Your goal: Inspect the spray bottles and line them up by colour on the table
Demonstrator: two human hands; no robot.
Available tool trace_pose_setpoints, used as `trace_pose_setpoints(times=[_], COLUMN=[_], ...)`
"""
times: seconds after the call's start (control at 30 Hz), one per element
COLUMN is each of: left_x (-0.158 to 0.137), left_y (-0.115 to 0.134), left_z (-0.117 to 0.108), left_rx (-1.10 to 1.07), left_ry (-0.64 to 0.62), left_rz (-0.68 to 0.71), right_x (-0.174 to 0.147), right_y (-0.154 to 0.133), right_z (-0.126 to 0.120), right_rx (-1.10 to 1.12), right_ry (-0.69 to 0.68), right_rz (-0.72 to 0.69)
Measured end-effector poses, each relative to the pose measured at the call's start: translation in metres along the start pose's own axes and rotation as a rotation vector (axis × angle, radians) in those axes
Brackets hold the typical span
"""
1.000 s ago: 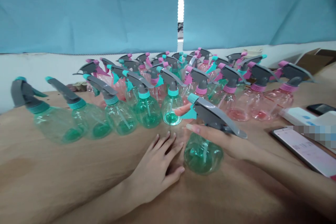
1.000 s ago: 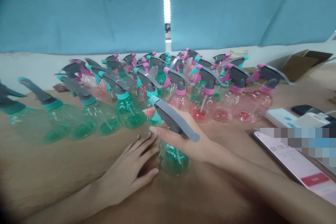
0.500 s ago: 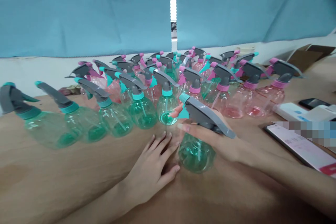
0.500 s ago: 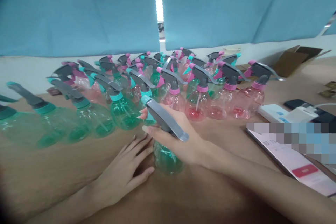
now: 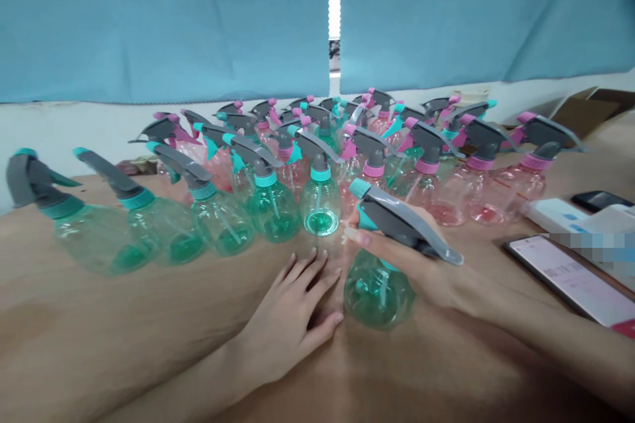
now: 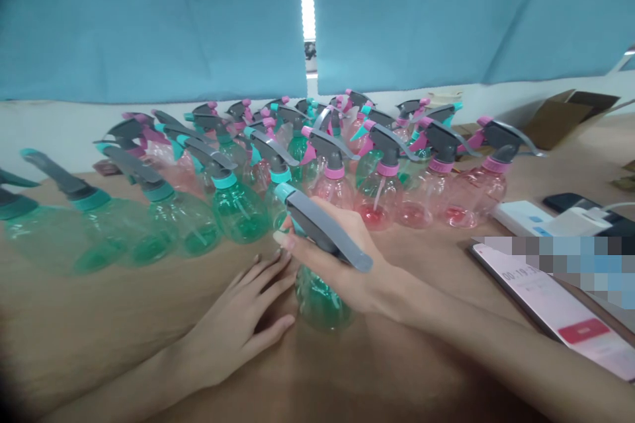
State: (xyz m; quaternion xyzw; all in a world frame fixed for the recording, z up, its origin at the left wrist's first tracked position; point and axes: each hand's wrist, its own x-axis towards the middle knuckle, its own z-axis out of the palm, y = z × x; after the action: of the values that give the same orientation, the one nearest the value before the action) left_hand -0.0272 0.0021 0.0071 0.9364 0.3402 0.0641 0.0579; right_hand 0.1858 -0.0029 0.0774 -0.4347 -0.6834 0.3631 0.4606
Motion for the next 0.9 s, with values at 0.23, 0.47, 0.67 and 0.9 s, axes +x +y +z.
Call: trace_pose_setpoints(times=[0.23, 0.47, 0.67, 0.9], left_x=[0.0, 0.0, -0.001, -0.001], left_y=[0.0, -0.001, -0.001, -0.001], left_z=[0.0, -0.001, 0.001, 0.002], left_rx=[-0.002, -0.021, -0.013, -0.015], left_ry=[-0.03, -0.014, -0.033, -0.022], left_rz=[-0.007, -0.012, -0.016, -0.013], right_x=[0.0, 0.002, 0.002, 0.002], right_y=[0.0, 0.008, 0.013, 0.013], right_z=[-0.001, 0.0, 0.0, -0.001], right_rx=[0.031, 0.129, 0.108, 0.168], right_ry=[-0.054, -0.097, -0.131, -0.131], right_rz=[-0.031, 0.038, 0.015, 0.018])
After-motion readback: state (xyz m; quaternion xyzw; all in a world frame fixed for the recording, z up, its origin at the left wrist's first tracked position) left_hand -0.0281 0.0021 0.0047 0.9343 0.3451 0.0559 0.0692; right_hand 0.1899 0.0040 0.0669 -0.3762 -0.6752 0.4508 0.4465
